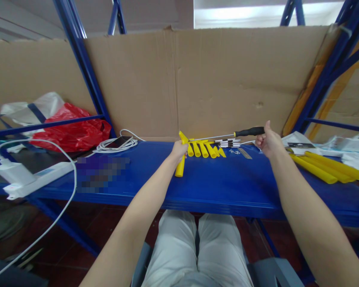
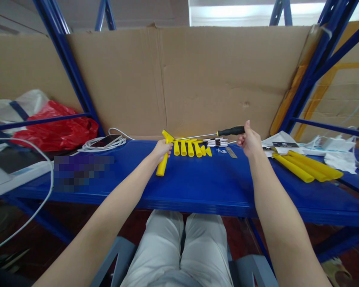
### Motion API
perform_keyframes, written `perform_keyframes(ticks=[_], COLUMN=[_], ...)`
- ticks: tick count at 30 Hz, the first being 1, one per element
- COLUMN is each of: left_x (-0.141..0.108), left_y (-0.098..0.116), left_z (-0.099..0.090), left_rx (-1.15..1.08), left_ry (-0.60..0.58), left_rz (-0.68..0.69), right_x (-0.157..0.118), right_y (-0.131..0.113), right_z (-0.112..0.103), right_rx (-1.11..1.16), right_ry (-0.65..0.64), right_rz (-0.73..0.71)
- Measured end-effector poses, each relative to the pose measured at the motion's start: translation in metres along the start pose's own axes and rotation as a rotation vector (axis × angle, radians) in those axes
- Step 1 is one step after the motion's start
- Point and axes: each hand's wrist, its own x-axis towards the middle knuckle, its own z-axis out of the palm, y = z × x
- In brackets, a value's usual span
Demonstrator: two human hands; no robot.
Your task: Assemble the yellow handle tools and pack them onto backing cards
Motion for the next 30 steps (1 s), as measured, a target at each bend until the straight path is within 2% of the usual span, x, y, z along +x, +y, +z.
perform_keyframes(ticks=[3,6,10,16,26,30], left_x=[0.002,0.002,0.002,0.001,0.002,0.005], left_y=[-0.001,-0.002,-0.001,0.0,-0.001,-0.004], left_z=[0.0,0.0,-0.001,-0.001,0.0,0.0], left_rx=[0.007,0.008,0.006,0.017,0.017,0.018], left_ry=[-0.015,-0.027,-0.025,-0.02,-0.026,-0.015], left_rz=[0.002,-0.007,-0.019,-0.016,-0.008,-0.009], right_x=[-0.003,-0.006,-0.004,0.007,0.006,0.002], right_y=[-0.007,-0.011,-0.006,0.004,0.005,-0.001], right_z=[0.002,0.002,0.001,-0.004,-0.005,-0.004], right_rx=[0.055,0.082,0.059,-0.002,-0.015,0.023], right_ry=[0.013,-0.065,-0.129,-0.042,-0.007,-0.07], right_rz=[0.102,0.146,0.105,0.002,-0.016,0.08])
